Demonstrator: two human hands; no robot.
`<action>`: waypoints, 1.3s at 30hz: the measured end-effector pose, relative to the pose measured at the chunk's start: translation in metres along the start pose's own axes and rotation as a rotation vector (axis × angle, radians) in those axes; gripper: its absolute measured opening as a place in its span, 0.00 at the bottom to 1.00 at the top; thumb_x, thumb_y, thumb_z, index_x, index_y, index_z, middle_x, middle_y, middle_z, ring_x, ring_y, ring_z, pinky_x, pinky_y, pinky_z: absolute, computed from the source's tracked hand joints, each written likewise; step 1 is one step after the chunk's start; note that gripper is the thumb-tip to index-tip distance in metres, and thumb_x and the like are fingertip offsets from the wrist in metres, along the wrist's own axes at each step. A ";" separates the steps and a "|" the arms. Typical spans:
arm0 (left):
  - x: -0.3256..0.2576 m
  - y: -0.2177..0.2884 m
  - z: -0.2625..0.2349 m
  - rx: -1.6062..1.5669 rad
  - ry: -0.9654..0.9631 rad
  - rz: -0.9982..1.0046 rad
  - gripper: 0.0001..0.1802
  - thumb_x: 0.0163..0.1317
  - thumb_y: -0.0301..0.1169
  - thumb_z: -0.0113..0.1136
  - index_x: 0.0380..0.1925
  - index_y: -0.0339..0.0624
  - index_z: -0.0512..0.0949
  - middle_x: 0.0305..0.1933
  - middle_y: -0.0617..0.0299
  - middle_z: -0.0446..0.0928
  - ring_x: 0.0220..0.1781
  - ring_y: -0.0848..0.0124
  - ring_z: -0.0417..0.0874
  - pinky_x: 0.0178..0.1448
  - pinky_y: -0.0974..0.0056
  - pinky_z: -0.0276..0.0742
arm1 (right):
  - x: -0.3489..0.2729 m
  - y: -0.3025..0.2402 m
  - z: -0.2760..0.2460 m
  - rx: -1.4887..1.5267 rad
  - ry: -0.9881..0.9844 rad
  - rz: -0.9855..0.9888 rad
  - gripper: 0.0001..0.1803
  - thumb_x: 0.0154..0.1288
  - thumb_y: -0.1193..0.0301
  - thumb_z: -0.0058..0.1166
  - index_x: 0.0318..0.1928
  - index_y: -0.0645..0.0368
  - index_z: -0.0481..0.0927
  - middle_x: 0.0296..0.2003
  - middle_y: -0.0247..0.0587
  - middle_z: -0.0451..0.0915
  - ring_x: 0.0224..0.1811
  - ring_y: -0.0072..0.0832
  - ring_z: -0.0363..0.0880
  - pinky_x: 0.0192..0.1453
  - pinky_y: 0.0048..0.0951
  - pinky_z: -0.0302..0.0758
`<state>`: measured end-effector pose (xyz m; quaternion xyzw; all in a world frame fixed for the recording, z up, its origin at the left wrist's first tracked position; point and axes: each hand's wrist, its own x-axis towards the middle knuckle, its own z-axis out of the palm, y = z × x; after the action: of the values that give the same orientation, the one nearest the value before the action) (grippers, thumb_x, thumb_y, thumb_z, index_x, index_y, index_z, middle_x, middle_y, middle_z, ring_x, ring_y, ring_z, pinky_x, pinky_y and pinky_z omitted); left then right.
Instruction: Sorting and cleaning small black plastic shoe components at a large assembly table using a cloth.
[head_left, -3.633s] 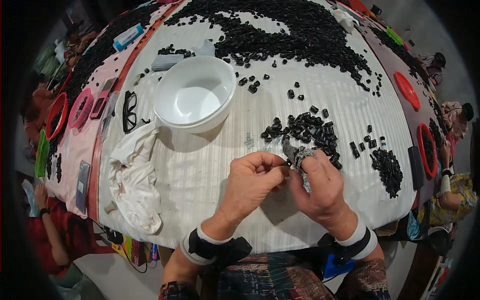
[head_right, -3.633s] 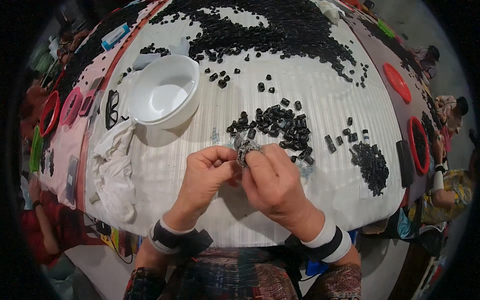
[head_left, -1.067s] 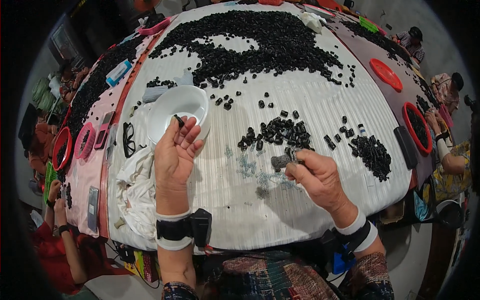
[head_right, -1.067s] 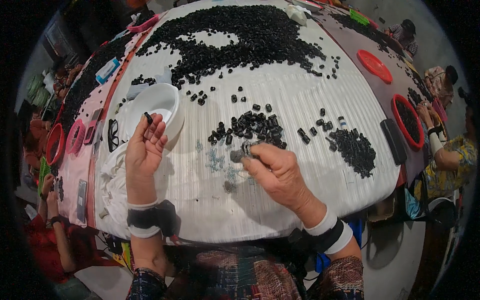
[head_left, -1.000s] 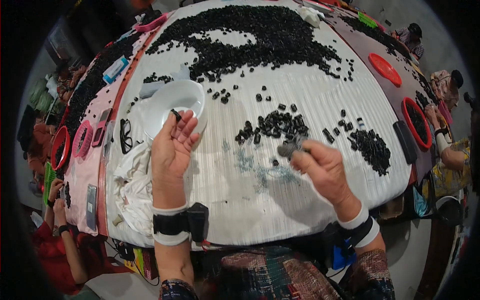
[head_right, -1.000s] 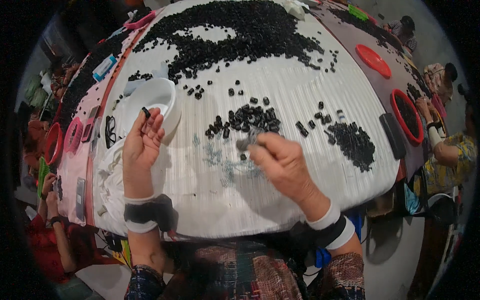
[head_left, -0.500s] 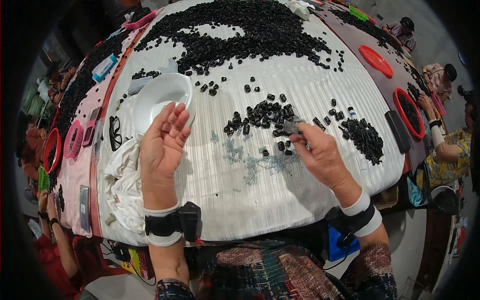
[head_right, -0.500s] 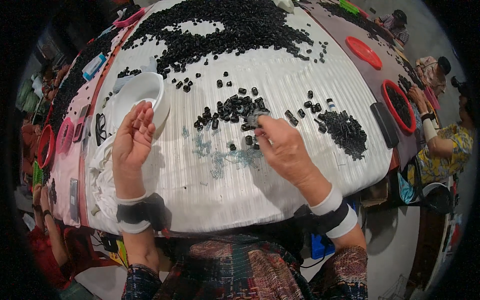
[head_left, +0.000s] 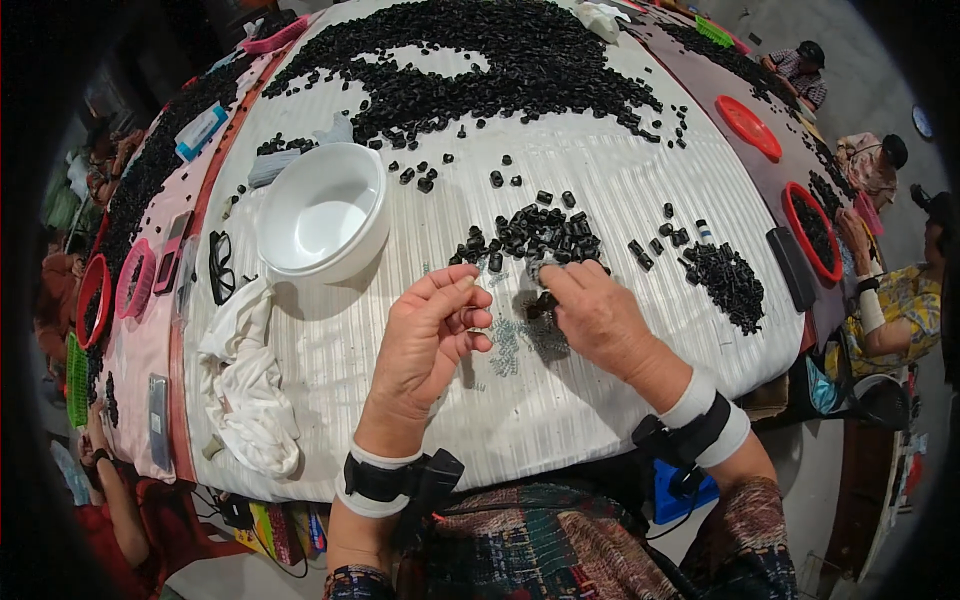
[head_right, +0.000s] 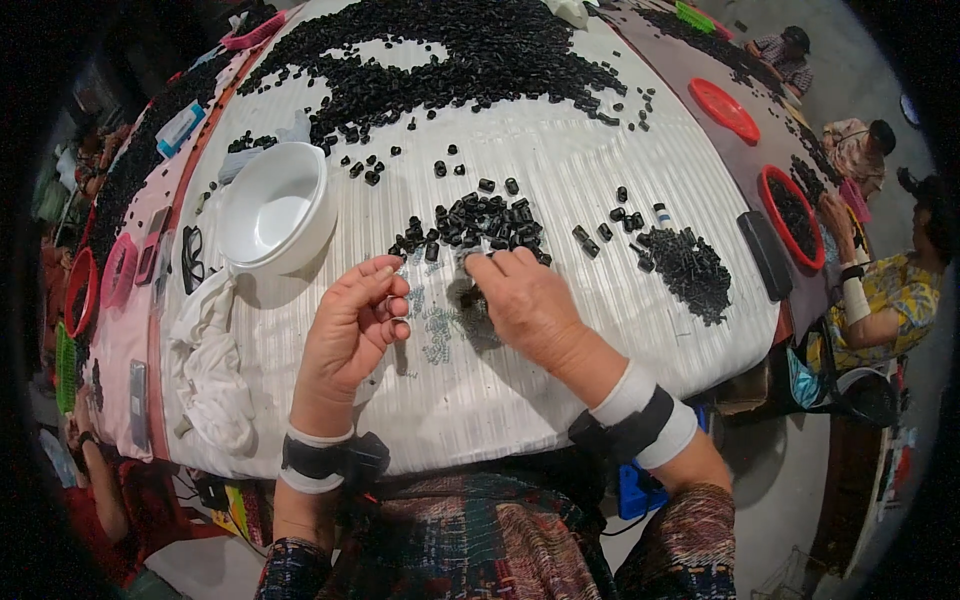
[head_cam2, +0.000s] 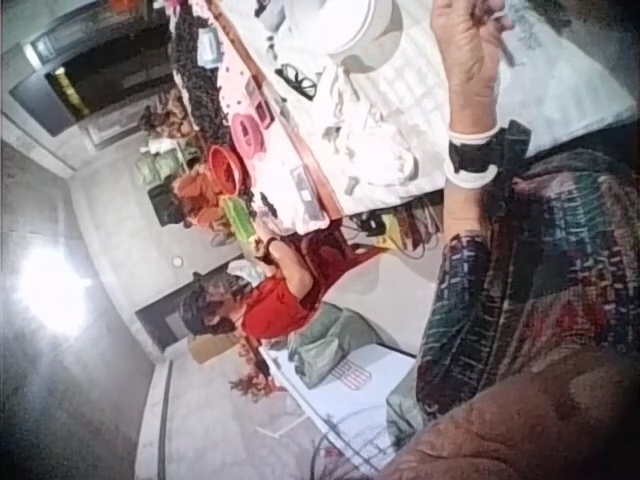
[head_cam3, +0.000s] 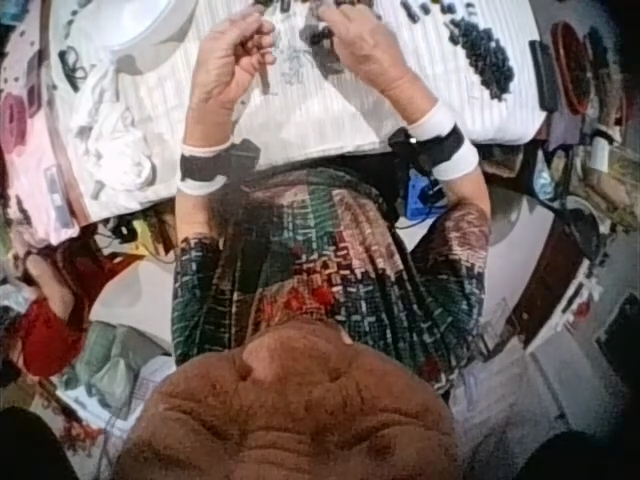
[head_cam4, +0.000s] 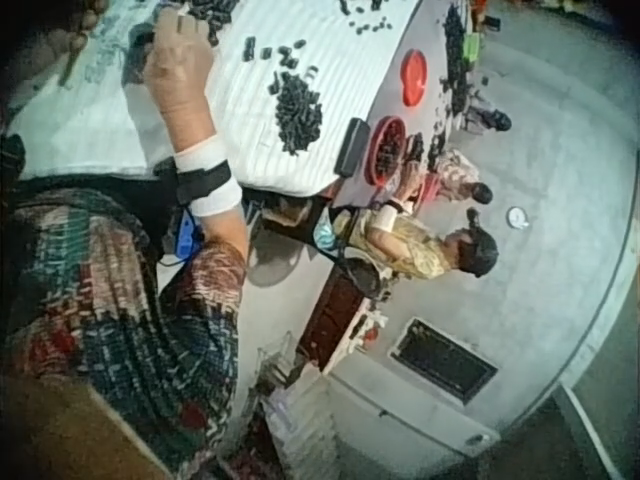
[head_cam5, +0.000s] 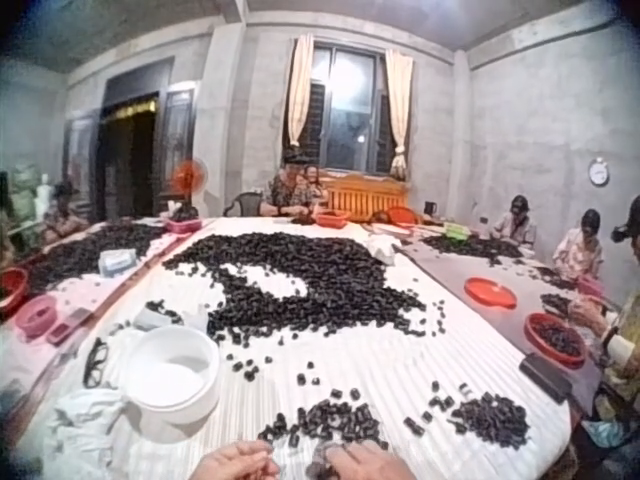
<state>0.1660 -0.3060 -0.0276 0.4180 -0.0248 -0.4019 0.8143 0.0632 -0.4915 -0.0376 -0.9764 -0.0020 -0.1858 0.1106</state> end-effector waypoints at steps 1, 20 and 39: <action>0.001 -0.001 0.001 -0.004 -0.002 -0.002 0.10 0.66 0.28 0.55 0.45 0.37 0.74 0.31 0.61 0.78 0.28 0.76 0.80 0.27 0.70 0.79 | 0.000 -0.001 0.000 -0.004 -0.003 0.001 0.18 0.51 0.82 0.51 0.45 0.56 0.73 0.31 0.39 0.74 0.36 0.37 0.74 0.39 0.35 0.76; -0.003 -0.008 0.003 0.197 -0.030 -0.014 0.14 0.63 0.31 0.60 0.45 0.35 0.74 0.35 0.60 0.78 0.32 0.76 0.80 0.29 0.72 0.79 | 0.012 -0.018 -0.012 0.221 0.144 -0.081 0.19 0.49 0.82 0.54 0.44 0.59 0.73 0.30 0.41 0.70 0.34 0.38 0.74 0.37 0.35 0.74; -0.007 0.004 -0.004 0.151 -0.048 0.041 0.09 0.61 0.25 0.60 0.41 0.36 0.77 0.33 0.55 0.81 0.27 0.76 0.81 0.27 0.72 0.80 | 0.009 0.002 -0.025 0.084 0.075 -0.161 0.16 0.49 0.87 0.52 0.41 0.63 0.75 0.28 0.42 0.72 0.31 0.37 0.73 0.35 0.34 0.74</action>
<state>0.1652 -0.2968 -0.0251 0.4678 -0.0829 -0.3922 0.7877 0.0623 -0.4993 -0.0126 -0.9599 -0.0840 -0.2304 0.1361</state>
